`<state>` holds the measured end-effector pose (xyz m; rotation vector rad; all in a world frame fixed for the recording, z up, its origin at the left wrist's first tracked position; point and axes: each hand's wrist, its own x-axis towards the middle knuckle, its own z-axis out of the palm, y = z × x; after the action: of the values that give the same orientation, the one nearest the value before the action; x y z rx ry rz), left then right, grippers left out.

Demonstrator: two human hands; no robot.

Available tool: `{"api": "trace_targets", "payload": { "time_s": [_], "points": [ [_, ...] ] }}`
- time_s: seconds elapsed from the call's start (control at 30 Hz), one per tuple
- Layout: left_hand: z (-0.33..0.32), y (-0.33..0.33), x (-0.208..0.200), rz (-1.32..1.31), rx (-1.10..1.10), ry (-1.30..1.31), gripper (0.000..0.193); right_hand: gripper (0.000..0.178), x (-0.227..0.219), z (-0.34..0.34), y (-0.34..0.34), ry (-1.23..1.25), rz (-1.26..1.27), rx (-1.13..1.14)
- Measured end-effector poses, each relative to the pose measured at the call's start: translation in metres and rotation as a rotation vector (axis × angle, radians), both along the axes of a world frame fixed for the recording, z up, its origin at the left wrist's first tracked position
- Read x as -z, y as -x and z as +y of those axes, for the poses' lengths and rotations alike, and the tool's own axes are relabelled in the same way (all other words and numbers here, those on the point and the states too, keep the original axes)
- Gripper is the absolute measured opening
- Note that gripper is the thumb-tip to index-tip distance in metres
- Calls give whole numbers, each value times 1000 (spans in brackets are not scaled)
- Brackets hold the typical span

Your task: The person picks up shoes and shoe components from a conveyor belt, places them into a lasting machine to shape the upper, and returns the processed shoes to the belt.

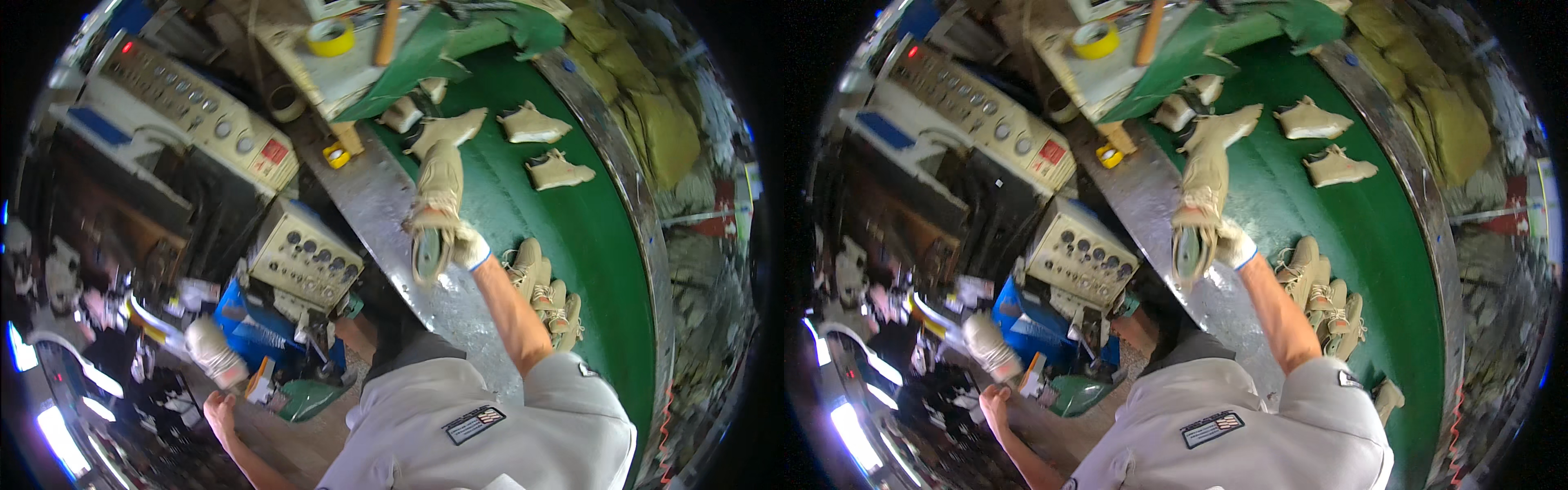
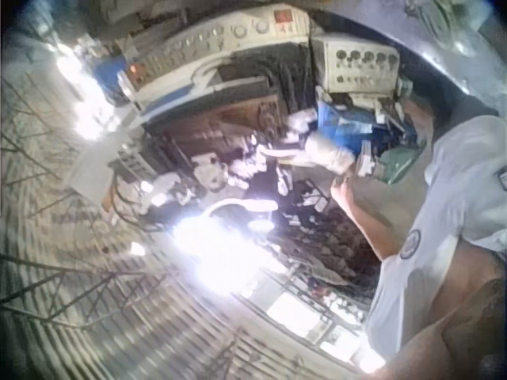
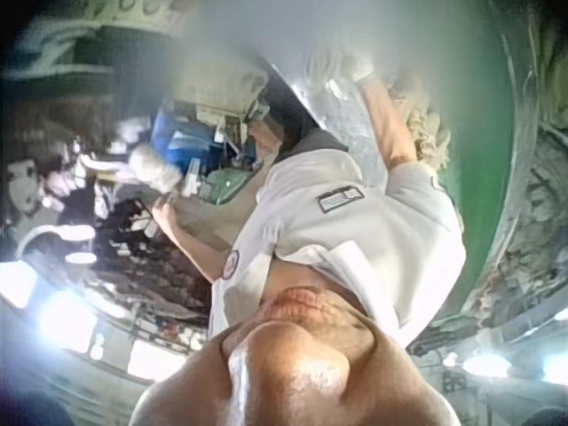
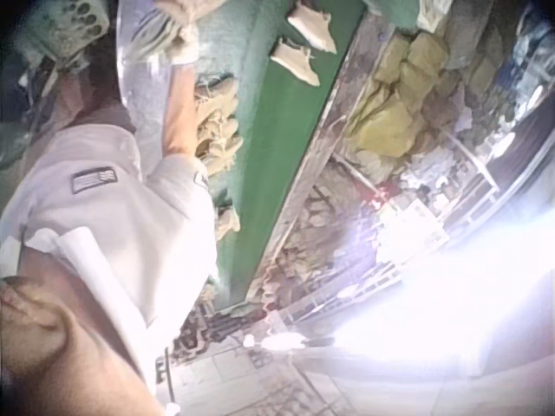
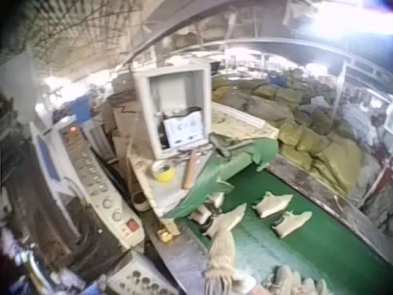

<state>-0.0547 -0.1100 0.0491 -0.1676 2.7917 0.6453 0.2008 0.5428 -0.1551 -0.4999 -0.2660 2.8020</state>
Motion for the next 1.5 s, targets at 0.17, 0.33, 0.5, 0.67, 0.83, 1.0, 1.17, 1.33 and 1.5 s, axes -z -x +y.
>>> {"api": "trace_targets", "payload": {
  "time_s": [0.17,0.33,0.5,0.67,0.83,1.0,1.17,1.33,1.5],
  "points": [
    [95,2,-35,100,-20,-455,27,49,-8,-125,97,359,350,-197],
    [185,23,-36,-227,-65,-1044,51,38,-16,-230,170,59,11,-428],
    [129,59,-2,-280,-38,-1170,43,42,-189,-302,225,-300,-73,-621],
    [88,78,8,-104,-263,-1180,37,51,-192,-347,263,-460,-57,-587],
    [82,97,-6,115,-352,-1170,46,52,-185,-370,299,-509,12,-528],
    [64,118,-5,213,-394,-1364,57,52,-182,-388,336,-504,43,-445],
    [67,126,17,287,-416,-1373,56,46,-174,-412,352,-359,10,-388],
    [79,99,49,-45,-518,-1588,39,40,-149,-426,357,-394,-86,-287],
    [75,100,77,-94,-370,-1567,40,34,-141,-431,353,-414,-191,-283]
  ]
}}
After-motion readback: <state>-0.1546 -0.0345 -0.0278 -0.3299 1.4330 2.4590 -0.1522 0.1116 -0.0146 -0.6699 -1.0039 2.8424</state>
